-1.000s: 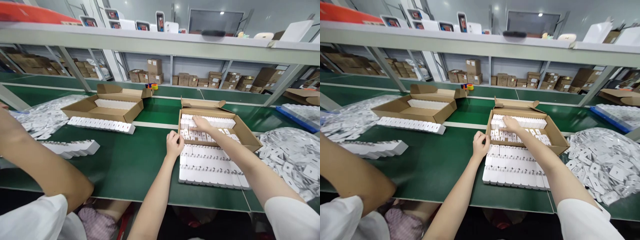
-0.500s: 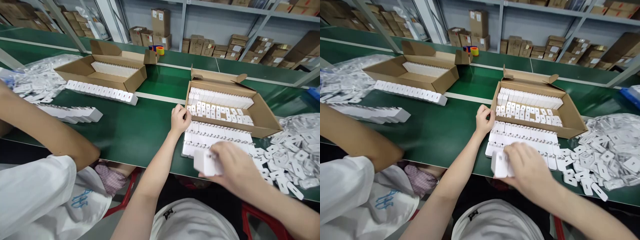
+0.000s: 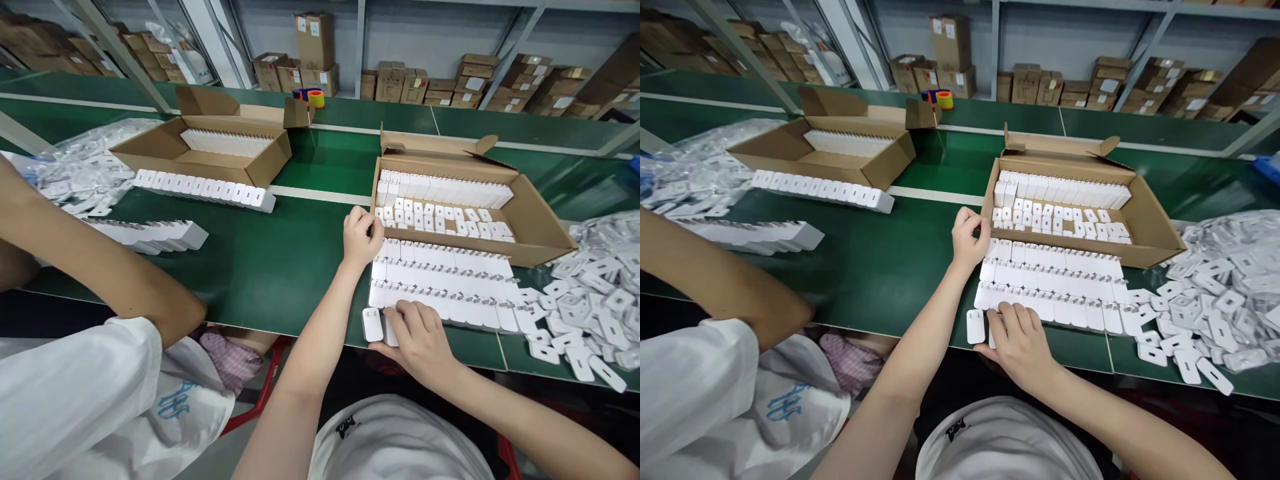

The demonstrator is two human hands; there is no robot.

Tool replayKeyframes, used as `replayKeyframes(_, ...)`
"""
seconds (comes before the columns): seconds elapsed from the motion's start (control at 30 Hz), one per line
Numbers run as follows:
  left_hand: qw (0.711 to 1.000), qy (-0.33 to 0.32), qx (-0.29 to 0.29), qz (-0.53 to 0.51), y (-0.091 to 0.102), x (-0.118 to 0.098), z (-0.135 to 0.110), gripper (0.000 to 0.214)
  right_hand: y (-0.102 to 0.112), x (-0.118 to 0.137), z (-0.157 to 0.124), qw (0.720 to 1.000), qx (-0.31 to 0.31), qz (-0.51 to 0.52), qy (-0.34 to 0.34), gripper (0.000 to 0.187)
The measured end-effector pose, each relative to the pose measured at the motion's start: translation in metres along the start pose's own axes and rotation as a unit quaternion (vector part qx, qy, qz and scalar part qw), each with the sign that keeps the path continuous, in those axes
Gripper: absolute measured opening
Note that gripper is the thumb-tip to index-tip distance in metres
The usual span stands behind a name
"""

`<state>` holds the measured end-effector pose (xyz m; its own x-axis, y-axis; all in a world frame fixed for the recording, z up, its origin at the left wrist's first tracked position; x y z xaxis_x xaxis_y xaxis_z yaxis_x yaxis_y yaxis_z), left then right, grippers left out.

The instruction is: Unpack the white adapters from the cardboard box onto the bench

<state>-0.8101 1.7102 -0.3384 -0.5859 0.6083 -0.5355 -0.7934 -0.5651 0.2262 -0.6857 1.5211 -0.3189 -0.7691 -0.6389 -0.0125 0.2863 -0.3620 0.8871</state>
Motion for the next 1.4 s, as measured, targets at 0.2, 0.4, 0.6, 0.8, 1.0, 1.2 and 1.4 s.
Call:
replayKeyframes(0.2,1.0,0.005,0.01,-0.001,0.0,0.0,0.001,0.029,-0.01,0.001,-0.001,1.0,-0.02,0.003,0.009,0.064)
replayKeyframes(0.4,1.0,0.018,0.015,-0.002,0.001,-0.001,0.001,0.029,0.023,-0.013,0.02,0.998,0.012,0.061,0.025,0.082)
replayKeyframes(0.6,1.0,0.019,0.013,-0.001,0.003,0.0,0.002,0.028,0.028,-0.142,0.133,0.99,0.022,0.116,-0.081,0.044)
replayKeyframes(0.8,1.0,-0.003,0.004,0.002,0.006,0.001,0.002,0.025,-0.058,-0.218,0.215,0.97,0.178,0.096,-0.134,0.067)
replayKeyframes(1.0,1.0,-0.009,-0.006,0.006,0.004,0.004,-0.001,0.026,-0.096,-0.223,0.237,0.972,0.182,0.053,-0.139,0.06)
replayKeyframes(1.2,1.0,-0.001,-0.001,0.011,0.0,0.007,-0.002,0.027,-0.091,-0.214,0.226,0.978,0.167,0.051,-0.117,0.036)
replayKeyframes(1.4,1.0,-0.008,-0.003,0.012,0.003,0.005,-0.001,0.027,-0.071,-0.205,0.223,0.979,0.14,0.074,-0.128,0.038)
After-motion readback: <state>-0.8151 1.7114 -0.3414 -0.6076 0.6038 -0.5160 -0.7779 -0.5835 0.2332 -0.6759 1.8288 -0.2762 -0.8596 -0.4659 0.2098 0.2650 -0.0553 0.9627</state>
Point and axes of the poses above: each hand's wrist, its own z-axis towards the middle knuckle, its own y-axis out of the back of the hand, x = y × z, the point moved 2 cm from there along z, towards the middle knuckle, and after that the axes turned 9 degrees about z, right-handed, at the moved point
